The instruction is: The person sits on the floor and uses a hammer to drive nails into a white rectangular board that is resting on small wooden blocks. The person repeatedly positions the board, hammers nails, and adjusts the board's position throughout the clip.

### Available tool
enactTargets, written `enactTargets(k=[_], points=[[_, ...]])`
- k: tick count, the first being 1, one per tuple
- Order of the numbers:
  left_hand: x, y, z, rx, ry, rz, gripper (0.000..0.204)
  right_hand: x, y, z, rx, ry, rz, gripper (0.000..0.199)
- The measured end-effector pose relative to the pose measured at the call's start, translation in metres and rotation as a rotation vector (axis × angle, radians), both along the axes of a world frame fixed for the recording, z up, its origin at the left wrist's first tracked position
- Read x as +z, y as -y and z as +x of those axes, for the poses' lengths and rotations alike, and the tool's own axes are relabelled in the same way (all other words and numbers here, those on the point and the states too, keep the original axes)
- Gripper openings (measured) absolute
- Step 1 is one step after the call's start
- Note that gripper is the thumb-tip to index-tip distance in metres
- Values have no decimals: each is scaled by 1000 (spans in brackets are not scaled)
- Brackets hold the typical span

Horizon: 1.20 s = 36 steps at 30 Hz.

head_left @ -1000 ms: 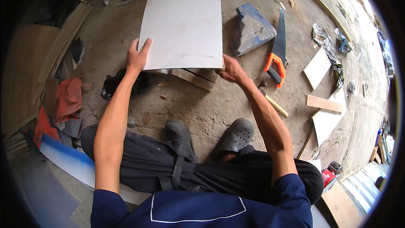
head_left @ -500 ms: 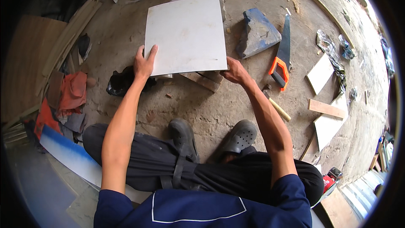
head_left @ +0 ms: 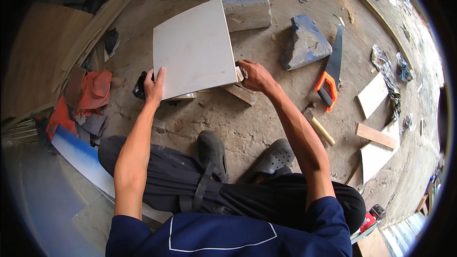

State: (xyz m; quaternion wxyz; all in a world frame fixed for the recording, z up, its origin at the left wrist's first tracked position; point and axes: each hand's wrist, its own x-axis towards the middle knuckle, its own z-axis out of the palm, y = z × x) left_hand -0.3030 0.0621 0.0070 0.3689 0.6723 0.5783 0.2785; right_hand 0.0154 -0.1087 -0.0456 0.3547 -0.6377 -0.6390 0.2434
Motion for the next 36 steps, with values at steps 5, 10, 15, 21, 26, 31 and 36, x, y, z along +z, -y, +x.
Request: enactTargets(k=[5, 10, 15, 21, 26, 31, 36], points=[[12, 5, 10, 4, 75, 58, 61, 11, 2, -9, -36, -112, -33, 50], [50, 3, 72, -141, 102, 188, 60, 20, 31, 20, -151, -225, 51, 45], [68, 24, 167, -384, 114, 179, 58, 27, 108, 59, -357, -184, 11, 24], [47, 47, 260, -593, 119, 104, 67, 30, 158, 59, -645, -43, -96, 17], [16, 44, 283, -693, 149, 40, 66, 14, 182, 44, -820, -92, -96, 23], [-19, 21, 274, -728, 251, -31, 62, -40, 196, 45, -716, -177, -204, 34], [-28, 6, 276, -747, 250, -49, 62, -43, 187, 32, -705, -228, -227, 33]])
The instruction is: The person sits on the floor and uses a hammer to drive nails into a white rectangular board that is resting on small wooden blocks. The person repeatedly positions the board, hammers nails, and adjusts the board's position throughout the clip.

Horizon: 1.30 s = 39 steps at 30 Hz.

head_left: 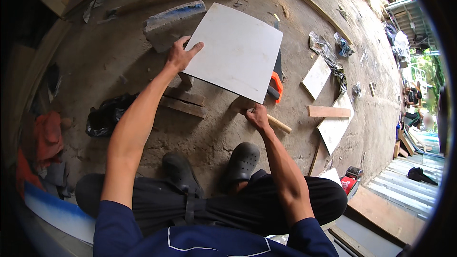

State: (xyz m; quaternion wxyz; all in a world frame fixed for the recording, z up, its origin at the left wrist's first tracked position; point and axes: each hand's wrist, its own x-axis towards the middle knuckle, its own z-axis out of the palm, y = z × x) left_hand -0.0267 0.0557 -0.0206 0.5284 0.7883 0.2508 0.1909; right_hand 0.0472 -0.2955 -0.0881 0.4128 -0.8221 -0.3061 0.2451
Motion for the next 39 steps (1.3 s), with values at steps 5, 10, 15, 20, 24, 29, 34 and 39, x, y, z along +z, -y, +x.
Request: enactTargets(k=[5, 10, 15, 20, 24, 29, 34, 39], points=[[9, 6, 3, -2, -99, 126, 66, 2, 4, -6, -49, 45, -30, 31], [18, 12, 8, 14, -189, 199, 69, -4, 7, -3, -95, 51, -43, 34], [7, 8, 4, 30, -165, 157, 70, -5, 5, -2, -173, 6, 90, 37], [8, 6, 3, 31, -193, 138, 72, 5, 2, -1, -175, 42, 148, 38], [4, 2, -5, 39, -159, 204, 74, 14, 0, 3, -114, -24, 135, 43], [12, 12, -5, 45, -171, 157, 73, -1, 5, 2, -139, -91, 149, 45], [4, 7, -8, 70, -142, 264, 74, -5, 3, 5, -85, -37, 118, 48], [7, 14, -7, 111, -180, 239, 76, 19, -4, 2, -50, -75, 209, 56]])
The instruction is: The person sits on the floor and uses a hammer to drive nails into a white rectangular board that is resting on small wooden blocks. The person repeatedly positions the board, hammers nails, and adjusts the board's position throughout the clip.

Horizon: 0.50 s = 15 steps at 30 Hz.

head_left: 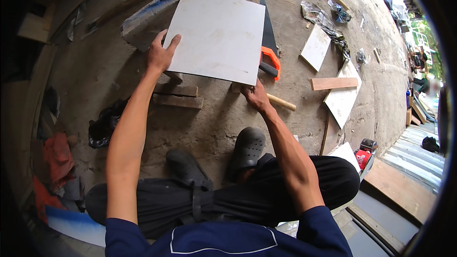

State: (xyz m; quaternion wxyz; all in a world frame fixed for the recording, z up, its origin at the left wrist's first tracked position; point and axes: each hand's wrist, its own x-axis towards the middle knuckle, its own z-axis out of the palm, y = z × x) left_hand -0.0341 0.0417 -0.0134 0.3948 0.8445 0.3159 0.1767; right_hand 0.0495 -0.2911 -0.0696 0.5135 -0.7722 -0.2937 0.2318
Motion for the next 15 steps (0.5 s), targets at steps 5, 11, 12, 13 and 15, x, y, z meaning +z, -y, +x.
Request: enactTargets(k=[5, 11, 12, 13, 15], points=[[-4, -1, 0, 21, 30, 89, 71, 11, 2, -8, -41, 102, 7, 68], [-1, 0, -1, 1, -7, 26, 71, 28, -7, -22, -231, -313, 197, 63], [0, -1, -2, -24, -37, -4, 72, 31, -12, -19, -244, -316, 206, 60], [1, 0, -3, -50, -68, -34, 74, 34, -17, -15, -258, -322, 214, 58], [2, 1, -1, -28, -85, -27, 71, 40, -23, -15, -302, -348, 175, 55]])
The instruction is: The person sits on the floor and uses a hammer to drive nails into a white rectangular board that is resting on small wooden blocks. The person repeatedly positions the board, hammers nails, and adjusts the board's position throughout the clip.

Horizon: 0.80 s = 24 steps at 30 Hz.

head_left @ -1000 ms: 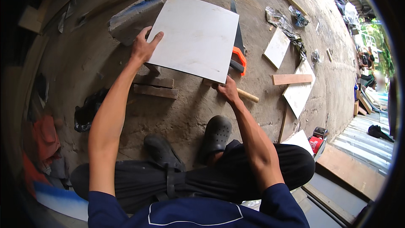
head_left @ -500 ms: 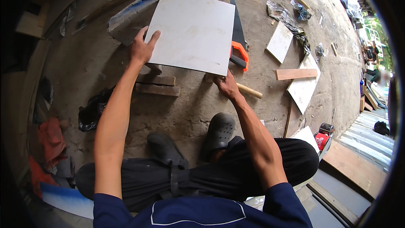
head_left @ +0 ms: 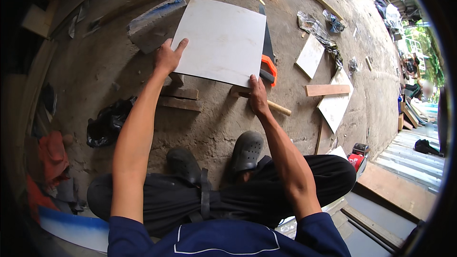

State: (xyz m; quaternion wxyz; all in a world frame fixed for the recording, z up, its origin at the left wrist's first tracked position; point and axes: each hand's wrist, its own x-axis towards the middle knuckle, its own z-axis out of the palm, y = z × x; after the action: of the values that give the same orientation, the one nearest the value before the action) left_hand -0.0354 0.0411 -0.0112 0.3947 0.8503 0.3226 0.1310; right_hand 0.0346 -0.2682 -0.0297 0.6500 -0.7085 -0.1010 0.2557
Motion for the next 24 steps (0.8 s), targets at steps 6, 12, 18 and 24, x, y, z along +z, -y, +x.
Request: enactTargets(k=[6, 12, 18, 24], points=[[-4, -6, 5, -26, 34, 8, 67, -7, -2, -7, -8, -15, 51, 54], [-10, -9, 11, -11, -7, -9, 67, -13, 2, 0, -10, -162, 76, 62], [-13, -7, 8, 36, 1, -26, 65, -19, 5, 6, 27, -114, 34, 64], [-30, -12, -3, 86, 122, -194, 58, -12, -2, 4, 15, 99, -90, 60]])
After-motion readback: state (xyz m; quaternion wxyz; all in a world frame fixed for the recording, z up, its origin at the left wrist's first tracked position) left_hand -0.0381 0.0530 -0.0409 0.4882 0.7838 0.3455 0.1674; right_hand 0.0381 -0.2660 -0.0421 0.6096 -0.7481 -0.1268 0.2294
